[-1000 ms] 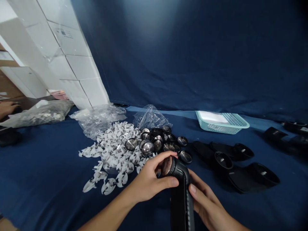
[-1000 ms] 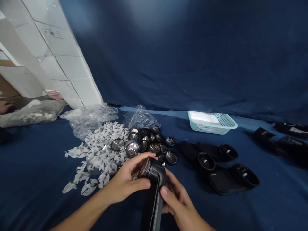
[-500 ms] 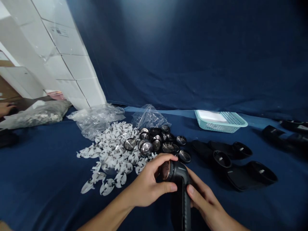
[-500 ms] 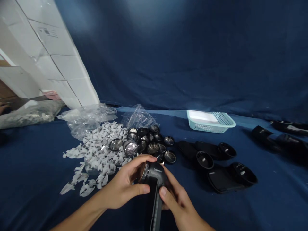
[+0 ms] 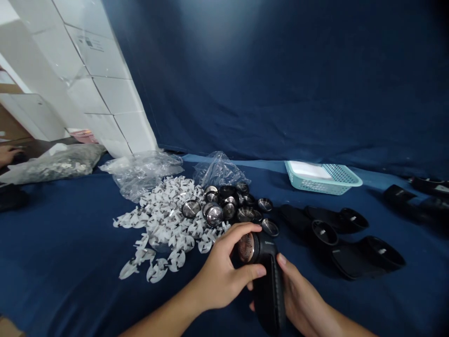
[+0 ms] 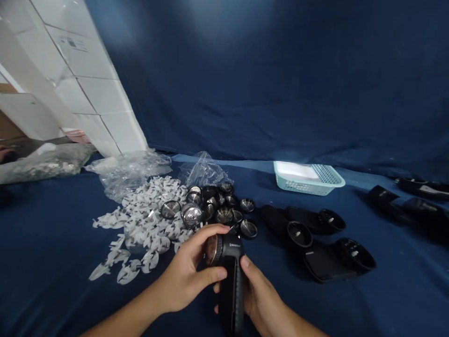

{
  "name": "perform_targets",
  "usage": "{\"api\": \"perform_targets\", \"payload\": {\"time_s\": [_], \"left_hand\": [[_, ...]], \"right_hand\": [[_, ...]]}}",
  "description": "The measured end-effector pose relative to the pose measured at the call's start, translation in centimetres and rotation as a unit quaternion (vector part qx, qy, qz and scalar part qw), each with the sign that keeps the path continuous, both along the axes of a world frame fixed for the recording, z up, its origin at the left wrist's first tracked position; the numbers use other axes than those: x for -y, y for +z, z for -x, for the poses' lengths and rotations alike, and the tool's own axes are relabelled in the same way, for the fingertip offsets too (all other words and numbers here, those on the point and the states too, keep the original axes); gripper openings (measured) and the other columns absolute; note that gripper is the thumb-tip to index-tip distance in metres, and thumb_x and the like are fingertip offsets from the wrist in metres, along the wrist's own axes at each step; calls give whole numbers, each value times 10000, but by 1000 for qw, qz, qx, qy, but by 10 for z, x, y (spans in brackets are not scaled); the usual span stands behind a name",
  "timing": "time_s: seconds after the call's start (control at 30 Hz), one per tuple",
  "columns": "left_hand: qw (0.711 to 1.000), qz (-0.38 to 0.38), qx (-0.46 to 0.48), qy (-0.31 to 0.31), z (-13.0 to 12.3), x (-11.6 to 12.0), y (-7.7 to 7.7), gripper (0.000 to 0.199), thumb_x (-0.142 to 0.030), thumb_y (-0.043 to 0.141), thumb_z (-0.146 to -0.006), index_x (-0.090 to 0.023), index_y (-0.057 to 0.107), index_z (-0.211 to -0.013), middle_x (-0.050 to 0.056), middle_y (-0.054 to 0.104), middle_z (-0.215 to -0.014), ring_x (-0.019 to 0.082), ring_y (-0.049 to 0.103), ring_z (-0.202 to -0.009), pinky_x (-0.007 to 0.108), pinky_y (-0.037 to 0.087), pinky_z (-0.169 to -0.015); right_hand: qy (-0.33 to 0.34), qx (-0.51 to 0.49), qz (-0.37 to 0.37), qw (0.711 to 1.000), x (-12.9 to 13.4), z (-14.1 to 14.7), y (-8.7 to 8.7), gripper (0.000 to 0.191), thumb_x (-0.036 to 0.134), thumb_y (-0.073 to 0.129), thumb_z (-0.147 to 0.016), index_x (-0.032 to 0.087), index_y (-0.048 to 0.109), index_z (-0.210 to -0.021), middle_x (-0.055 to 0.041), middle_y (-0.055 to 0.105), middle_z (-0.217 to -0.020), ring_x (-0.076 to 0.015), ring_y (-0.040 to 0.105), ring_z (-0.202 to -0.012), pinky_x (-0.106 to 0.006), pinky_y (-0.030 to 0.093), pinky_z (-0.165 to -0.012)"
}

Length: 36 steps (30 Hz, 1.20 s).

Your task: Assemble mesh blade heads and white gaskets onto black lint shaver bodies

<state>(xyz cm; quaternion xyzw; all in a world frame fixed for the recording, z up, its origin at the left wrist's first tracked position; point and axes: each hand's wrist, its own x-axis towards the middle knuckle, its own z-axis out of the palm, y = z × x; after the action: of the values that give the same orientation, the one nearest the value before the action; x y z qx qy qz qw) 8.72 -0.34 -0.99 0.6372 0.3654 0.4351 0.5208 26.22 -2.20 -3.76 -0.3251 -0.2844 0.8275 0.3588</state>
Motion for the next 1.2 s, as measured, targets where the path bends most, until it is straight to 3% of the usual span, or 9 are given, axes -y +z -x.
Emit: {"api": "perform_targets", "payload": {"time_s": [0.07,0.17,0.27,0.57,0.7,0.8,0.93,1.03,1.2], "left_hand": [[998,49,28,-8,-3,0,-1,536,-172,684,-769,-276,505,-1264,60,577,-1097,107,610,-591,283,543,-544],[995,83,51,-14,-5,0,-1,523,-187,691,-769,-258,495,-1248,5,589,-904,57,535,-463,240,497,-477],[995,84,56,-5,-5,0,0,519,-187,702,-760,-252,501,-1234,0,593,-874,65,535,-479,219,478,-456],[994,85,67,31,-2,-9,-7,527,-188,727,-746,-240,513,-1224,9,584,-876,147,588,-711,294,523,-627],[996,29,46,74,2,-12,-5,497,-201,721,-760,-237,519,-1212,22,618,-925,193,616,-872,355,510,-804],[995,-3,-7,96,2,-7,-5,515,-218,713,-771,-259,504,-1240,48,633,-1018,230,626,-937,392,522,-825],[976,-122,-90,156,-5,6,-7,512,-211,712,-775,-273,514,-1244,81,551,-1275,278,546,-1163,452,464,-977],[957,-189,-125,180,-10,14,-10,523,-186,698,-785,-287,495,-1257,64,527,-1297,269,503,-1221,467,414,-1042],[945,-227,-144,184,-12,20,-12,549,-171,685,-794,-296,463,-1280,64,498,-1328,259,495,-1231,466,419,-1048]], "right_hand": [[15,8,19,1000,0,0,0,618,708,591,-755,182,703,-1059,-82,726,-837,-243,645,-800,-445,477,-832],[27,9,44,999,-1,0,0,615,709,597,-740,173,697,-1025,-88,735,-823,-242,667,-745,-426,457,-823],[29,-1,54,998,-3,-1,0,595,692,628,-719,169,695,-996,-93,738,-827,-248,673,-742,-423,452,-816],[15,-12,20,1000,-1,1,-2,539,647,577,-812,162,691,-1015,-87,713,-884,-207,653,-760,-385,480,-777],[-3,-52,-55,997,0,3,-3,459,539,613,-838,199,620,-1146,-99,657,-1101,-234,643,-867,-407,522,-726],[1,-47,-75,996,0,4,-9,470,546,563,-861,186,571,-1164,-90,683,-924,-206,631,-744,-351,526,-605],[-25,-31,-65,997,0,7,-23,523,620,531,-824,169,543,-1088,-29,627,-623,-134,519,-521,-212,406,-422],[-43,-31,-47,997,1,8,-31,594,645,544,-779,162,513,-1123,-10,600,-571,-128,490,-489,-194,378,-391],[-36,-43,-69,996,2,7,-34,600,635,507,-791,167,492,-1165,-3,607,-556,-129,487,-436,-215,414,-384]]}}
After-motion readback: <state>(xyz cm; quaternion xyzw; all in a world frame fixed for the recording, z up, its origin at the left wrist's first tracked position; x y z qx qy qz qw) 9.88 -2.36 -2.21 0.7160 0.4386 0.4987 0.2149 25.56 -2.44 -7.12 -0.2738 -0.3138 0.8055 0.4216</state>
